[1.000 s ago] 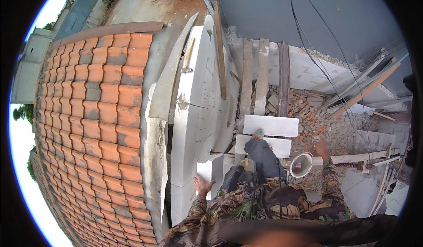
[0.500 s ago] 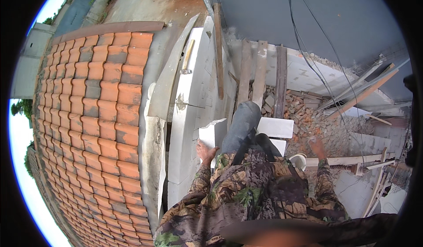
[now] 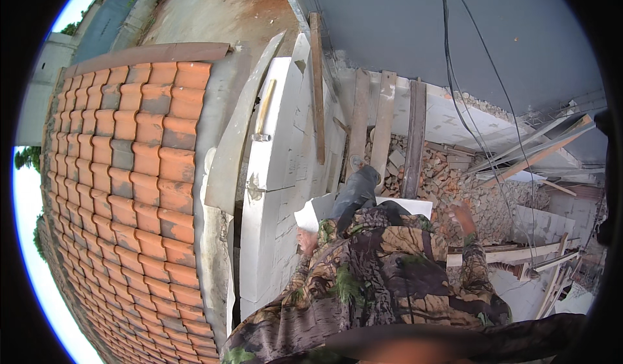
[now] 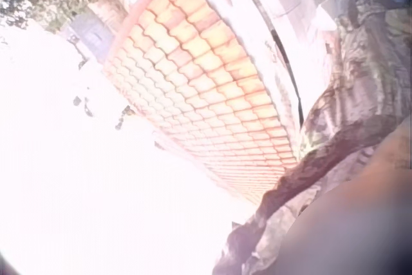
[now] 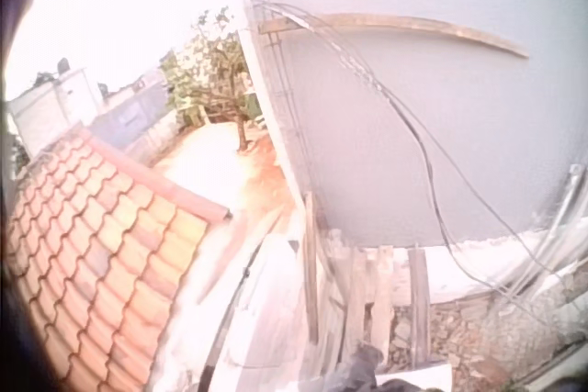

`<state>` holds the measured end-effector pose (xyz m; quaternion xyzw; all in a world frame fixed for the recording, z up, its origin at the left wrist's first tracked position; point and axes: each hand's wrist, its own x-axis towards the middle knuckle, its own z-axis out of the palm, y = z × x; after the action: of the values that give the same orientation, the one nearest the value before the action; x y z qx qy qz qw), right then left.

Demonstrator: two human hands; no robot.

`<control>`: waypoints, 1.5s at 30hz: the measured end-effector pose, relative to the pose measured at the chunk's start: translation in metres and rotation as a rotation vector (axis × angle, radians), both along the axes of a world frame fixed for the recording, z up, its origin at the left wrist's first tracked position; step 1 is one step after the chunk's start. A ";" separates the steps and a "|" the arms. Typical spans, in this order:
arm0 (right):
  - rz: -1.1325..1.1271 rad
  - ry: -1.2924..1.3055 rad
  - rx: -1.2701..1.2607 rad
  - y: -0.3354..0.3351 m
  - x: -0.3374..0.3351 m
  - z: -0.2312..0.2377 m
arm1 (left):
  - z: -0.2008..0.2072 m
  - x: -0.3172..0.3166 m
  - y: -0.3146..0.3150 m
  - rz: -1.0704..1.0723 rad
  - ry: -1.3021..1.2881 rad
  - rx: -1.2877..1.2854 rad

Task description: The person measures and positions white rectangular tiles on a curved wall, applies mortar with a trowel, and taps the tiles into place with a hammer. The person also uses a tape measure to check alignment and retrieves additional tiles from a nearby pile.

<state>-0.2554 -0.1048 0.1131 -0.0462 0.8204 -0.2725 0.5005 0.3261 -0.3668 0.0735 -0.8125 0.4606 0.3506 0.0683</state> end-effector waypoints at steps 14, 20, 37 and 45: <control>0.751 0.214 -0.418 -0.449 -0.103 0.005 | 0.027 -0.125 -0.049 0.185 -0.136 -0.200; 0.943 -0.052 -0.043 -0.529 -0.096 -0.058 | 0.064 -0.209 -0.075 0.430 -0.199 -0.212; 2.672 -0.320 -0.864 -0.663 0.244 0.052 | 0.114 -0.352 -0.095 1.003 -0.353 -0.608; 2.945 -0.440 -0.615 -0.616 0.342 -0.003 | 0.136 -0.382 -0.030 1.490 -0.536 -0.417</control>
<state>0.0867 -0.7207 0.1099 -0.8576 -0.1307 0.2980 0.3982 -0.0557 -0.3966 0.2096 -0.9578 -0.1763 0.0050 -0.2270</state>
